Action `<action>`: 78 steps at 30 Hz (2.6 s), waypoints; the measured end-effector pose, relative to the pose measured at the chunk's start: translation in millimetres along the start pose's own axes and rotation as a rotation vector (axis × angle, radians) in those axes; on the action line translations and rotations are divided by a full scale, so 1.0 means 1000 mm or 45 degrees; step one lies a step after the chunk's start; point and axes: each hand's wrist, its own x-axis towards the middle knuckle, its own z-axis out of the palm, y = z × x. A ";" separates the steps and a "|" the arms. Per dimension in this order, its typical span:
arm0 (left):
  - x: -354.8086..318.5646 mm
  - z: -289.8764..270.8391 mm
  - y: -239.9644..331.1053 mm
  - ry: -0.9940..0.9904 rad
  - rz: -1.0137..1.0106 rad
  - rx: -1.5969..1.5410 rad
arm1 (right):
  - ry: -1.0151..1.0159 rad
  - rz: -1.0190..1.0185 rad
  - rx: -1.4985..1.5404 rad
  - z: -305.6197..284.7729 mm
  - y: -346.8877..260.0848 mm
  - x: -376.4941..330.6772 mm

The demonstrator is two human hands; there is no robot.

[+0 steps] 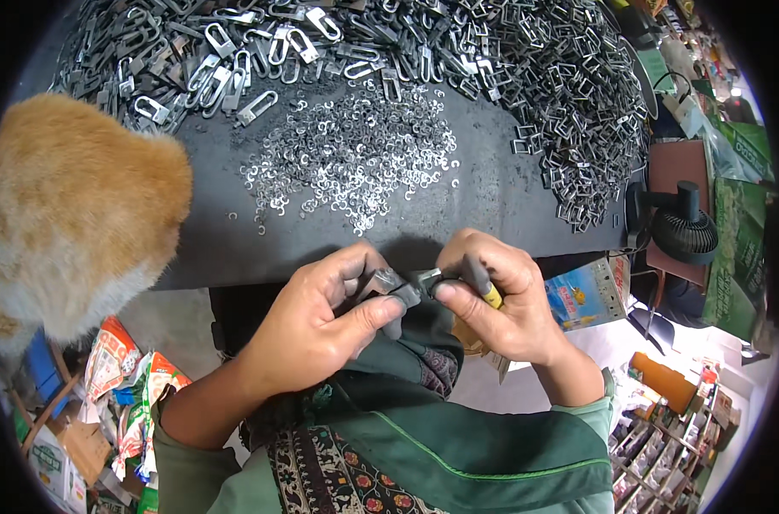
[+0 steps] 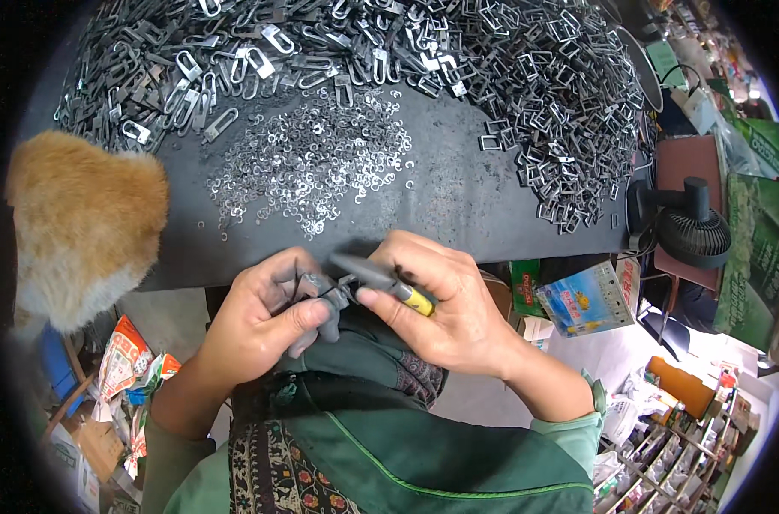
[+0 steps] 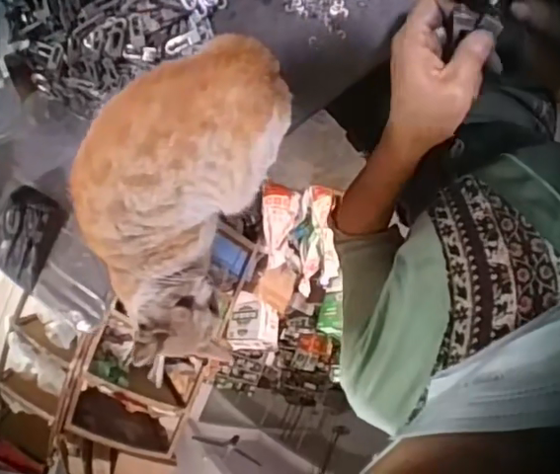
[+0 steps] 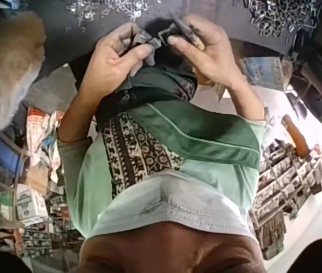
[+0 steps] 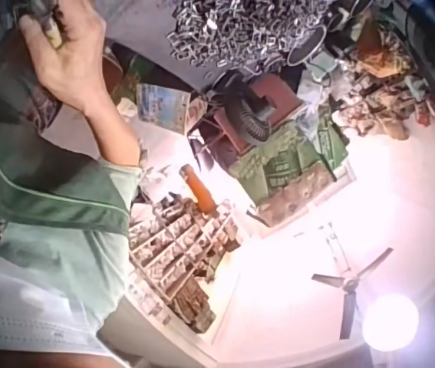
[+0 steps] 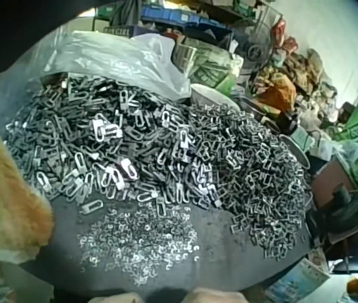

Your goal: The person assembles metal hardware components by picking up individual pieces and fastening small metal rings onto them using pliers.

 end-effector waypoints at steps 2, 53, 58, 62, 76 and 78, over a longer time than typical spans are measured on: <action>-0.001 0.002 -0.003 -0.030 -0.127 -0.050 | -0.038 -0.084 -0.051 0.000 0.004 -0.002; -0.004 -0.009 -0.011 -0.014 0.013 -0.132 | -0.246 -0.556 -1.073 -0.038 -0.012 0.018; 0.000 -0.012 -0.010 -0.055 0.058 0.010 | -0.245 -0.589 -1.093 -0.041 -0.011 0.016; 0.002 -0.012 -0.007 -0.070 0.050 0.072 | -0.272 -0.592 -1.128 -0.041 -0.013 0.017; -0.003 0.002 -0.013 0.041 0.217 0.329 | -0.109 -0.595 -1.460 -0.030 -0.027 -0.006; -0.004 0.005 -0.014 0.055 0.235 0.349 | -0.096 -0.558 -1.493 -0.029 -0.032 -0.011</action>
